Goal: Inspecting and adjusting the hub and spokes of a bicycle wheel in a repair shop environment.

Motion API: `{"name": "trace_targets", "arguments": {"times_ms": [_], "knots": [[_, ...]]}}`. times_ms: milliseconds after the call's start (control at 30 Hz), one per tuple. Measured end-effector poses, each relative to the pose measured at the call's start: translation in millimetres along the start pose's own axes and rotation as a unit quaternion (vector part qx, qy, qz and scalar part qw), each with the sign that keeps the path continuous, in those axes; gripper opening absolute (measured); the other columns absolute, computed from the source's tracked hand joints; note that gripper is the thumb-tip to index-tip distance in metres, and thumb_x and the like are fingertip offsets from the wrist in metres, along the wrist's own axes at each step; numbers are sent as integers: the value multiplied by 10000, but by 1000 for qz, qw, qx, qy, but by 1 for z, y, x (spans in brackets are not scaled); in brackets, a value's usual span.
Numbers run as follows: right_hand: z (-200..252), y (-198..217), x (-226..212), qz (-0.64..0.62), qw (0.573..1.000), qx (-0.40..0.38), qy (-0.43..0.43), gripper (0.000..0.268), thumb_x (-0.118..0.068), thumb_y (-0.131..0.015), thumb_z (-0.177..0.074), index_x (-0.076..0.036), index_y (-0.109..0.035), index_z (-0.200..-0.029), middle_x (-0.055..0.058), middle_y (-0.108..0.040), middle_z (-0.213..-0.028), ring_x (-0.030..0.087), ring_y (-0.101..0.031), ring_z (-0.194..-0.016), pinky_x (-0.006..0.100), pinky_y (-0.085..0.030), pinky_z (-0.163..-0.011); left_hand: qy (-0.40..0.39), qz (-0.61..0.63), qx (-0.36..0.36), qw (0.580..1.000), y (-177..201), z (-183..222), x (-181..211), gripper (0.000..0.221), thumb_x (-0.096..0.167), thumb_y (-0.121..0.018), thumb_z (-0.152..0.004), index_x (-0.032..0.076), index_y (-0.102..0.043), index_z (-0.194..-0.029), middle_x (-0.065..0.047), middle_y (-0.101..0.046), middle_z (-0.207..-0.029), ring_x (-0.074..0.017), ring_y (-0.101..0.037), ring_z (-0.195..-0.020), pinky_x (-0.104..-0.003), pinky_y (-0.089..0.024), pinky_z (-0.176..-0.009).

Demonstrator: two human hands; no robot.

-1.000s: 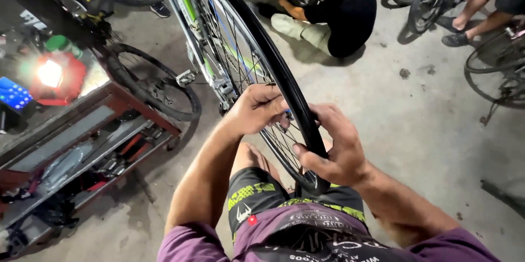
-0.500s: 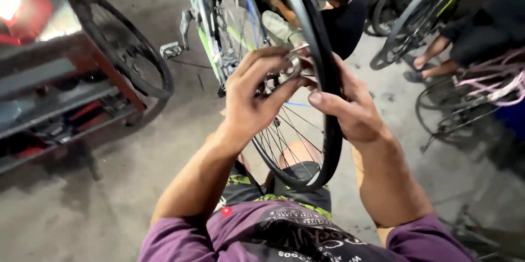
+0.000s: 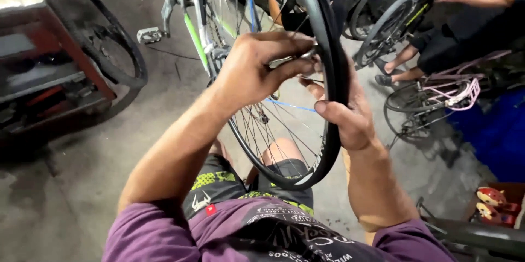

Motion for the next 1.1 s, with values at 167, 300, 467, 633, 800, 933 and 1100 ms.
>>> {"name": "trace_targets", "arguments": {"times_ms": [167, 300, 467, 633, 800, 933, 1100], "knots": [[8, -4, 0, 1, 1000, 20, 24, 856, -42, -743, -795, -24, -423, -1589, 167, -584, -1466, 231, -522, -1386, 487, -377, -1216, 157, 96, -28, 983, -5, 24, -44, 280, 134, -770, -989, 21, -730, -1242, -176, -784, -949, -245, -769, -897, -426, -620, -811], [6, -25, -7, -54, 997, 38, 50, 862, 79, -726, -781, 37, -424, -1587, 207, -623, -1424, 249, -577, -1362, 468, -402, -1237, 134, 48, -43, 989, -6, 37, -43, 260, 84, -674, -1034, 7, -723, -1277, -191, -761, -968, -307, -765, -886, -432, -593, -778], [7, -39, -14, -69, 994, 67, 61, 874, 95, -745, -769, 47, -438, -1585, 205, -653, -1357, 241, -624, -1291, 431, -475, -1185, 192, 118, 31, 974, -11, 46, -46, 309, 71, -647, -1061, -57, -662, -1342, -186, -720, -948, -175, -638, -809, -351, -571, -737], [24, -12, 7, -45, 996, 70, 38, 877, 51, -770, -760, 15, -454, -1577, 131, -661, -1278, 175, -651, -1167, 375, -527, -1088, 370, 174, 104, 907, -12, 48, -70, 195, 40, -770, -970, -61, -721, -1130, -208, -740, -897, -241, -745, -735, -377, -669, -681], [22, -11, -4, -17, 997, 58, 37, 866, 47, -762, -760, 7, -431, -1560, 161, -613, -1384, 208, -576, -1295, 427, -468, -1189, 52, 8, 87, 995, -29, 44, -30, 449, 218, -925, -850, 53, -761, -1234, -120, -783, -971, -202, -715, -756, -341, -556, -650], [30, -7, 3, 16, 998, 61, 31, 886, -21, -772, -769, -20, -408, -1576, 124, -606, -1415, 202, -584, -1326, 463, -465, -1210, -1, -44, 113, 993, -32, 51, -33, 347, 203, -772, -1004, 28, -732, -1302, -147, -759, -1009, -270, -724, -799, -374, -592, -682], [35, -7, 5, 25, 996, 70, 47, 865, -34, -768, -770, -8, -413, -1559, 148, -605, -1387, 206, -578, -1303, 494, -457, -1213, 283, 88, -71, 952, -22, 14, -26, 417, 409, -614, -1055, 145, -752, -764, 33, -602, -539, -97, -472, -517, -261, -456, -559]]}}
Point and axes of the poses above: each hand's wrist, its own z-axis away from the middle knuckle, its own y-axis out of the back of the hand, x = y × z, the point moved 4 cm from there along -z, towards the middle knuckle
